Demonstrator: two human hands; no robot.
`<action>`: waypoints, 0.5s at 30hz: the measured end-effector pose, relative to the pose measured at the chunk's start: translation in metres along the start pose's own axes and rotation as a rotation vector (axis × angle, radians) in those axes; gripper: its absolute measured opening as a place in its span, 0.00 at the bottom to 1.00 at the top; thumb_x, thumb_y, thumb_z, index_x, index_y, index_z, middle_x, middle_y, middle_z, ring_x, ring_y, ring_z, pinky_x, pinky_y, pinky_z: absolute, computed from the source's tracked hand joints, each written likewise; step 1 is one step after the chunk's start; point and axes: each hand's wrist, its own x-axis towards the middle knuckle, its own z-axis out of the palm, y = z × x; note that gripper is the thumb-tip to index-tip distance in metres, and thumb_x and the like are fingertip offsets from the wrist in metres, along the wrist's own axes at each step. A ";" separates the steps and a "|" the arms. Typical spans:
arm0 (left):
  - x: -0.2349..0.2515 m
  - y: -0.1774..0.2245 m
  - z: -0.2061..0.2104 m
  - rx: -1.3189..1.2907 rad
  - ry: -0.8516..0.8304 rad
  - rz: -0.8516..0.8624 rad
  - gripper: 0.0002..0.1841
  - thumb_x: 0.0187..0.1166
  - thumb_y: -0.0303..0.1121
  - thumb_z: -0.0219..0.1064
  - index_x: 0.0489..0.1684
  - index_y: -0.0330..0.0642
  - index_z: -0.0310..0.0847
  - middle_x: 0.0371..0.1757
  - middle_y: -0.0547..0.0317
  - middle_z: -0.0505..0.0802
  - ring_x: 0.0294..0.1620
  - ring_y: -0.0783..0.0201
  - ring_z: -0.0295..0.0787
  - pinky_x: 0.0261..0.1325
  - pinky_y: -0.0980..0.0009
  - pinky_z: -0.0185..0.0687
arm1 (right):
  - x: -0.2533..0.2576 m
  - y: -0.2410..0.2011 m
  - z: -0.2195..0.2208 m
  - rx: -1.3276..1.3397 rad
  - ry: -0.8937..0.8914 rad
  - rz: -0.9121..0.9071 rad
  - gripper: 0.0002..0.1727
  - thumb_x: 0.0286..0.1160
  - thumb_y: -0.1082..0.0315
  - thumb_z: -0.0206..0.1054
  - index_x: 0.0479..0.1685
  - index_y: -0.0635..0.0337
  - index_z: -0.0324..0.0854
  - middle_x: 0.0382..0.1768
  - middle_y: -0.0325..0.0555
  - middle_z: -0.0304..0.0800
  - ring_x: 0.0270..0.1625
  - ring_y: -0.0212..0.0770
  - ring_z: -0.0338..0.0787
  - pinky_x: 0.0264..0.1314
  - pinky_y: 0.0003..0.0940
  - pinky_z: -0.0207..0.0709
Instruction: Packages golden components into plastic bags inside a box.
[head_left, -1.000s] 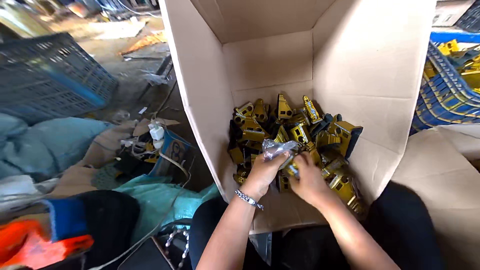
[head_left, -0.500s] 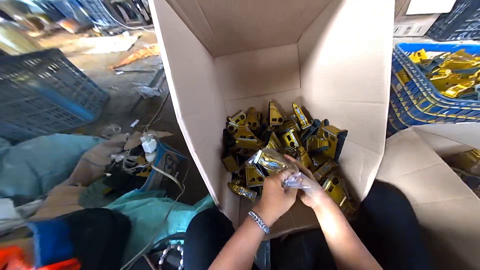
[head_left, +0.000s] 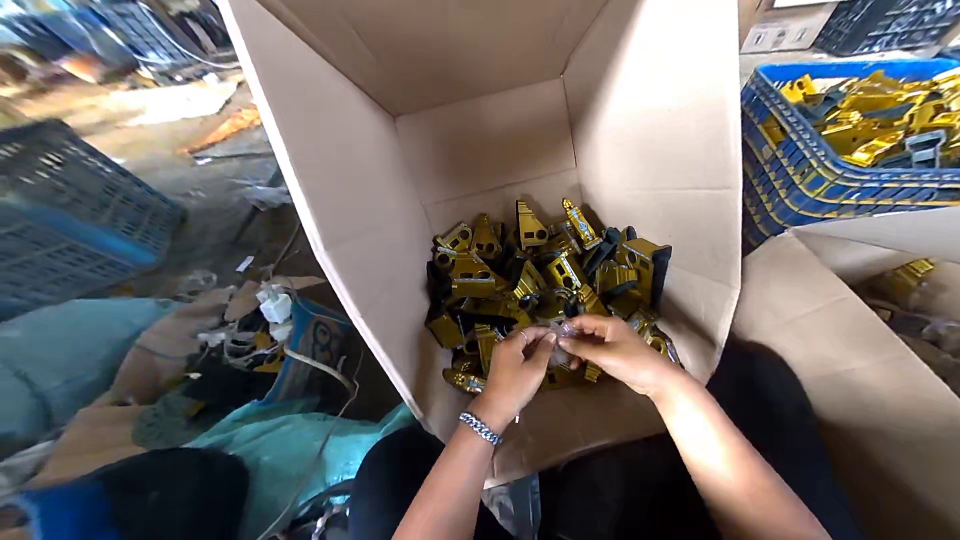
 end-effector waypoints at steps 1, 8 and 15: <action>0.000 -0.001 0.002 -0.049 0.031 -0.022 0.10 0.79 0.30 0.70 0.48 0.31 0.86 0.42 0.57 0.90 0.42 0.75 0.85 0.51 0.78 0.80 | 0.000 0.003 0.001 -0.033 -0.031 -0.007 0.13 0.78 0.72 0.69 0.56 0.70 0.83 0.44 0.43 0.90 0.40 0.30 0.90 0.47 0.27 0.87; 0.002 -0.003 0.000 -0.046 -0.066 -0.043 0.26 0.55 0.29 0.86 0.52 0.31 0.79 0.42 0.61 0.85 0.42 0.76 0.81 0.48 0.80 0.78 | -0.013 0.032 0.004 0.479 0.103 0.092 0.07 0.86 0.70 0.58 0.44 0.61 0.79 0.35 0.37 0.89 0.37 0.31 0.89 0.47 0.29 0.86; 0.000 0.008 -0.006 -0.144 -0.275 -0.114 0.12 0.82 0.33 0.68 0.53 0.32 0.84 0.41 0.63 0.89 0.40 0.79 0.84 0.49 0.79 0.82 | -0.009 0.046 -0.001 0.425 -0.264 0.077 0.07 0.77 0.77 0.63 0.46 0.59 0.85 0.37 0.34 0.94 0.36 0.30 0.92 0.45 0.29 0.89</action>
